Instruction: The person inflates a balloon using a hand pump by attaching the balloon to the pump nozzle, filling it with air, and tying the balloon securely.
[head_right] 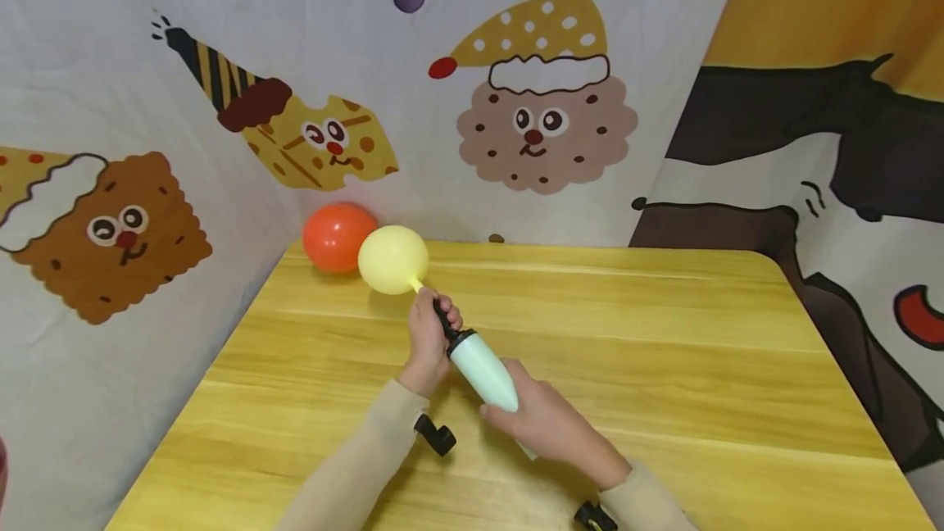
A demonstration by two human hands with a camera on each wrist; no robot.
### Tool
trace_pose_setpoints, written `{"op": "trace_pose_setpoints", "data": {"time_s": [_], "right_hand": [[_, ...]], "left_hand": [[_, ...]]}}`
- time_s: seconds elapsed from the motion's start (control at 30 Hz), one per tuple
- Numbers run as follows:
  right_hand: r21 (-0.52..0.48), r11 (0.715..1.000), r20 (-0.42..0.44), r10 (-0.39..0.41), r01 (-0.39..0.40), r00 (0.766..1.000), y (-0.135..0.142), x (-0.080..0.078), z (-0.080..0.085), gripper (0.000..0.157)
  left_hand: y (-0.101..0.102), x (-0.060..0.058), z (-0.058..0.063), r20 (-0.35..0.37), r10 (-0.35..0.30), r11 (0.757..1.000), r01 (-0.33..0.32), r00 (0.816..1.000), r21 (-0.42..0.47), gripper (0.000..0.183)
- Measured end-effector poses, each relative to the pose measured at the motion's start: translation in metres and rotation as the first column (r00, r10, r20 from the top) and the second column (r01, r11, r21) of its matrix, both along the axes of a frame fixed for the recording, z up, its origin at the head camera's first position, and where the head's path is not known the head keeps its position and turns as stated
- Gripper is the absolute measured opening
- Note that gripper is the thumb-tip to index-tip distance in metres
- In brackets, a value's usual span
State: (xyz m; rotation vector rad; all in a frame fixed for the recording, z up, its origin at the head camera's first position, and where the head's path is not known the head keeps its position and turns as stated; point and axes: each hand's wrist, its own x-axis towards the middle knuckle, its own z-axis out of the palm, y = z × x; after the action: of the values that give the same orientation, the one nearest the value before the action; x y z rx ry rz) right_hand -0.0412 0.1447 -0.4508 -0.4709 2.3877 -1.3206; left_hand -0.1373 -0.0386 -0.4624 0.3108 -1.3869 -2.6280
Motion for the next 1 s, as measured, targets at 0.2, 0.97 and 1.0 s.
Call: {"op": "trace_pose_setpoints", "data": {"time_s": [0.2, 0.97, 1.0], "right_hand": [[-0.013, 0.999, 0.033, 0.052, -0.051, 0.998, 0.020, 0.014, 0.008, 0.071], [0.037, 0.998, -0.045, 0.046, -0.045, 0.998, 0.001, 0.001, 0.001, 0.068], [0.034, 0.998, -0.042, 0.047, -0.045, 0.998, -0.002, -0.001, 0.001, 0.067]], "left_hand": [[-0.024, -0.012, 0.013, -0.036, 0.082, 0.996, -0.081, 0.996, 0.032, 0.034], [-0.014, 0.003, -0.002, 0.010, 0.061, 0.997, -0.062, 0.998, 0.047, 0.031], [-0.012, 0.004, -0.003, 0.017, 0.054, 0.998, -0.054, 0.998, 0.040, 0.031]]}}
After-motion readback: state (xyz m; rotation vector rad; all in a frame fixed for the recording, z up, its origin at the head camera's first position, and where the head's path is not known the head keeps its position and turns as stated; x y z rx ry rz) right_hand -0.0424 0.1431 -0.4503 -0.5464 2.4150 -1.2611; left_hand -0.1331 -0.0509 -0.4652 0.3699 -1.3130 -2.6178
